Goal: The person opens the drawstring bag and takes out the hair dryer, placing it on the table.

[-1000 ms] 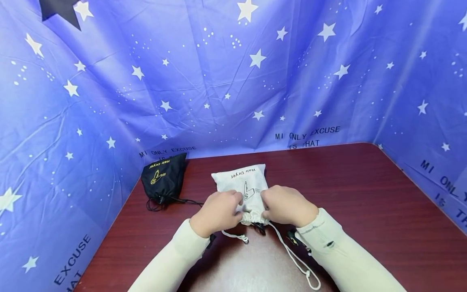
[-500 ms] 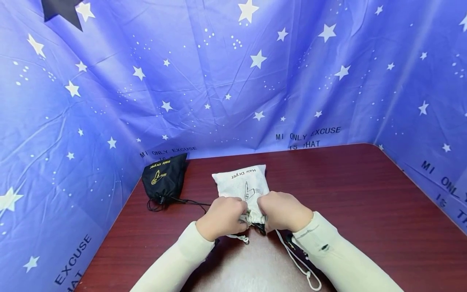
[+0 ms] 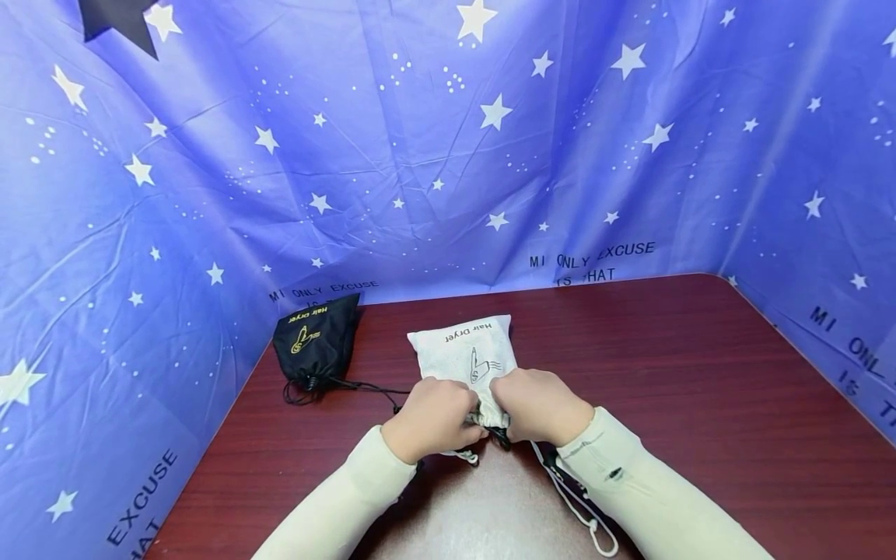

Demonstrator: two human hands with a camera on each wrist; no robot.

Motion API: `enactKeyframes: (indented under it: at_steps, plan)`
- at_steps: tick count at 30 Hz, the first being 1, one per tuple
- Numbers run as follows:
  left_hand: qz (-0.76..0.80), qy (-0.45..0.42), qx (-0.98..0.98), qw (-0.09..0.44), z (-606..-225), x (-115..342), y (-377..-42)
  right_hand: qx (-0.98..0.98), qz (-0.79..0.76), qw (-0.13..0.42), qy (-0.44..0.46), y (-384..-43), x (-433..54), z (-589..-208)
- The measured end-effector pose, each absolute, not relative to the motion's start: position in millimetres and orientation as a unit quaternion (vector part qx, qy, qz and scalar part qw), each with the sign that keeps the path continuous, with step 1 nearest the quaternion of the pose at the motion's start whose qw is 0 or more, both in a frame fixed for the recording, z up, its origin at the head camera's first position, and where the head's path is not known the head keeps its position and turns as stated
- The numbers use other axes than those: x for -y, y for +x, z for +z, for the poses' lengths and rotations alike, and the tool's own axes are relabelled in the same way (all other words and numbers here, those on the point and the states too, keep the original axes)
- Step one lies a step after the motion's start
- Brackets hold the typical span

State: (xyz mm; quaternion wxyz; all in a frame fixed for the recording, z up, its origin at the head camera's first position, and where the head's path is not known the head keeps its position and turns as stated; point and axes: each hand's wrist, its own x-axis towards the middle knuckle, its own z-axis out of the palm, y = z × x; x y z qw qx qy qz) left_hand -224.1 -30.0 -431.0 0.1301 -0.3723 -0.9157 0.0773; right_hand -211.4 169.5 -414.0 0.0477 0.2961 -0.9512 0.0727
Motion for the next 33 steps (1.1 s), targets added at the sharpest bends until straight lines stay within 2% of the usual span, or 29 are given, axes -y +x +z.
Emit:
enactKeyframes:
  at_steps: [23,33]
  plan:
    - [0.059,-0.395,0.901,0.172,-423.8,34.4,-224.5,0.944,0.082,0.055,0.314,-210.2,-175.3,-399.2]
    - [0.037,-0.396,0.891,0.220,-421.1,36.3,-227.3,0.938,0.079,0.091,0.325,-211.5,-179.8,-395.0]
